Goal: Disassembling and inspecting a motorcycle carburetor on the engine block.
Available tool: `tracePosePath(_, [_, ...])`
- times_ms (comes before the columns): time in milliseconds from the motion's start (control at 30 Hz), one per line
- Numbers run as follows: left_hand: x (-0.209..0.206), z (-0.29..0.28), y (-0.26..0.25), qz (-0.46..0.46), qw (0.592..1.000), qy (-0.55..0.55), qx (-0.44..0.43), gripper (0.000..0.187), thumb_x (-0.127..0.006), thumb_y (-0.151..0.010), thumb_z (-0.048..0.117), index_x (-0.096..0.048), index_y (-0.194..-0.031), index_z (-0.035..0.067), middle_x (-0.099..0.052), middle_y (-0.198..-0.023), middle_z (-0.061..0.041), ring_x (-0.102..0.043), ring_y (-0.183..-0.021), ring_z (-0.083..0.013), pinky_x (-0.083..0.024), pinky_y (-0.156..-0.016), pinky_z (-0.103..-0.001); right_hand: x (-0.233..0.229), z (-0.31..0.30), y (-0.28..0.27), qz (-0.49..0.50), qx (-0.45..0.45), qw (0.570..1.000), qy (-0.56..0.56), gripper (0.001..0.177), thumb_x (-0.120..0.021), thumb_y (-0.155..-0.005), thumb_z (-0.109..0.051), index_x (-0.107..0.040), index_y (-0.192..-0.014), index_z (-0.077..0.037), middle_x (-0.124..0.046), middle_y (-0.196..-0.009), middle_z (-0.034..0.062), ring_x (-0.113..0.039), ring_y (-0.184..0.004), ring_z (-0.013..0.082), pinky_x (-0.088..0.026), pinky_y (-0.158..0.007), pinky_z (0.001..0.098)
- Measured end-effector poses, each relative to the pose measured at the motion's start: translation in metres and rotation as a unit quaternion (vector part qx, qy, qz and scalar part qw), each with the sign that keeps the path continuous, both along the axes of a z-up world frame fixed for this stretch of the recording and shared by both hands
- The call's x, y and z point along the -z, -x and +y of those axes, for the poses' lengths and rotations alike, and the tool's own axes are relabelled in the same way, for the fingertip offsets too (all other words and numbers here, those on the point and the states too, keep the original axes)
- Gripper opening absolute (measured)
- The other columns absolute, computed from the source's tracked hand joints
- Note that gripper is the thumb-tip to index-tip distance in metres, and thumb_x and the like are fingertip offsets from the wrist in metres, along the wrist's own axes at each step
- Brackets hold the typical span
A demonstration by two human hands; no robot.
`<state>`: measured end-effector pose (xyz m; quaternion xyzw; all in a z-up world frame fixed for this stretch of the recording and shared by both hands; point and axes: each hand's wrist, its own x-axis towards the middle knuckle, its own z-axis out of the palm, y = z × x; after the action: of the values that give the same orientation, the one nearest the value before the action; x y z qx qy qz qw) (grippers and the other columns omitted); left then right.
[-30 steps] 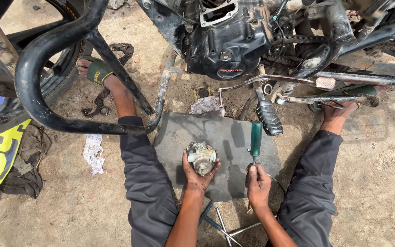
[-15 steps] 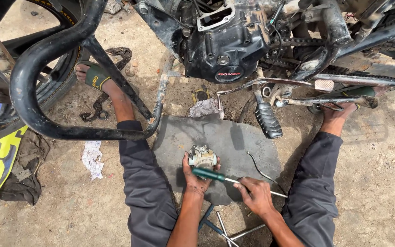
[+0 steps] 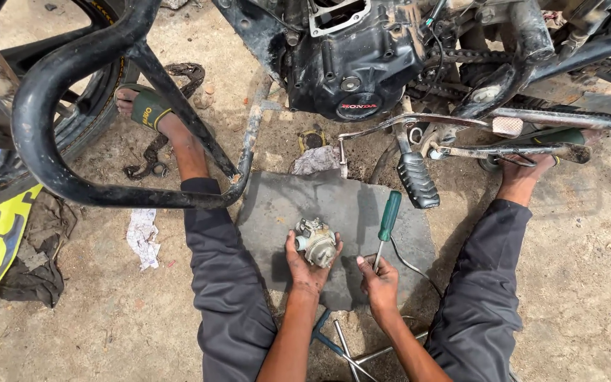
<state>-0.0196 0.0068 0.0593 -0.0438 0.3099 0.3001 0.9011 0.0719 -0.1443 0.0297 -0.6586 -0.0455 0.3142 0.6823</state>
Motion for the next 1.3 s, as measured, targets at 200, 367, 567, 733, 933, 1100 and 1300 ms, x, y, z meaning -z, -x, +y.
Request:
tracePosePath(200, [-0.005, -0.005, 0.0, 0.034, 0.999, -0.004, 0.015, 0.07, -0.05, -0.089, 0.061, -0.064, -0.124, 0.002, -0.071, -0.112, -0.018, -0.071, -0.1, -0.0385, -0.059, -0.091, -0.054, -0.035, 0.041, 0.01, 0.124, 0.007, 0.992, 0.0, 0.011, -0.076, -0.087, -0.013, -0.075, -0.09, -0.003, -0.062, -0.065, -0.0032, -0.034, -0.041, 0.0049, -0.025, -0.039, 0.0246])
tracePosePath(367, [-0.003, 0.001, 0.002, 0.032, 0.996, -0.066, 0.041, 0.068, -0.05, -0.09, 0.06, -0.066, -0.122, 0.002, -0.074, -0.108, -0.017, -0.072, -0.097, -0.0345, -0.059, -0.087, -0.049, -0.026, 0.055, 0.007, 0.122, 0.008, 0.992, 0.013, 0.009, -0.08, -0.084, -0.01, -0.077, -0.087, -0.002, -0.056, -0.058, -0.0025, -0.036, -0.041, 0.0054, -0.026, -0.039, 0.0251])
tracePosePath(567, [0.001, -0.001, -0.003, 0.03, 0.997, -0.067, 0.034, 0.065, -0.051, -0.091, 0.059, -0.066, -0.119, 0.002, -0.073, -0.104, -0.017, -0.073, -0.094, -0.036, -0.06, -0.084, -0.049, -0.043, 0.047, -0.002, 0.093, -0.047, 0.993, 0.054, 0.008, -0.079, -0.083, -0.008, -0.077, -0.082, -0.001, -0.055, -0.056, -0.0022, -0.037, -0.041, 0.0055, -0.026, -0.038, 0.0251])
tracePosePath(733, [-0.008, 0.0, -0.005, 0.043, 0.997, -0.059, 0.005, 0.065, -0.053, -0.09, 0.058, -0.062, -0.123, 0.002, -0.07, -0.108, -0.018, -0.072, -0.096, -0.0364, -0.062, -0.085, -0.052, -0.014, 0.031, -0.001, 0.11, -0.019, 0.993, -0.034, 0.007, -0.076, -0.085, -0.004, -0.073, -0.085, 0.002, -0.059, -0.062, 0.0027, -0.041, -0.041, 0.0068, -0.029, -0.036, 0.0251])
tracePosePath(933, [0.001, -0.005, -0.011, 0.07, 0.997, -0.033, -0.018, 0.066, -0.062, -0.088, 0.052, -0.054, -0.131, 0.003, -0.068, -0.114, -0.019, -0.072, -0.101, -0.0368, -0.06, -0.091, -0.052, -0.014, 0.028, 0.044, 0.159, 0.058, 0.984, -0.057, 0.005, -0.074, -0.085, -0.003, -0.07, -0.087, -0.001, -0.064, -0.067, 0.0052, -0.042, -0.039, 0.0082, -0.028, -0.034, 0.024])
tracePosePath(1100, [0.019, -0.013, -0.009, 0.025, 0.996, -0.084, -0.007, 0.06, -0.068, -0.092, 0.042, -0.052, -0.134, 0.002, -0.07, -0.118, -0.019, -0.071, -0.108, -0.0323, -0.058, -0.097, -0.045, -0.011, 0.05, 0.05, 0.083, 0.127, 0.988, 0.001, 0.011, -0.08, -0.083, -0.001, -0.07, -0.078, 0.0, -0.063, -0.062, 0.006, -0.045, -0.04, 0.0099, -0.032, -0.037, 0.0261])
tracePosePath(1300, [0.011, -0.019, -0.015, 0.017, 0.994, -0.109, -0.01, 0.052, -0.071, -0.086, 0.035, -0.05, -0.129, 0.016, -0.069, -0.117, -0.017, -0.07, -0.106, -0.0311, -0.057, -0.093, -0.046, -0.01, 0.061, 0.049, 0.124, 0.206, 0.97, 0.021, 0.012, -0.081, -0.08, 0.002, -0.069, -0.078, 0.0, -0.062, -0.06, 0.0039, -0.043, -0.04, 0.0092, -0.03, -0.038, 0.0263])
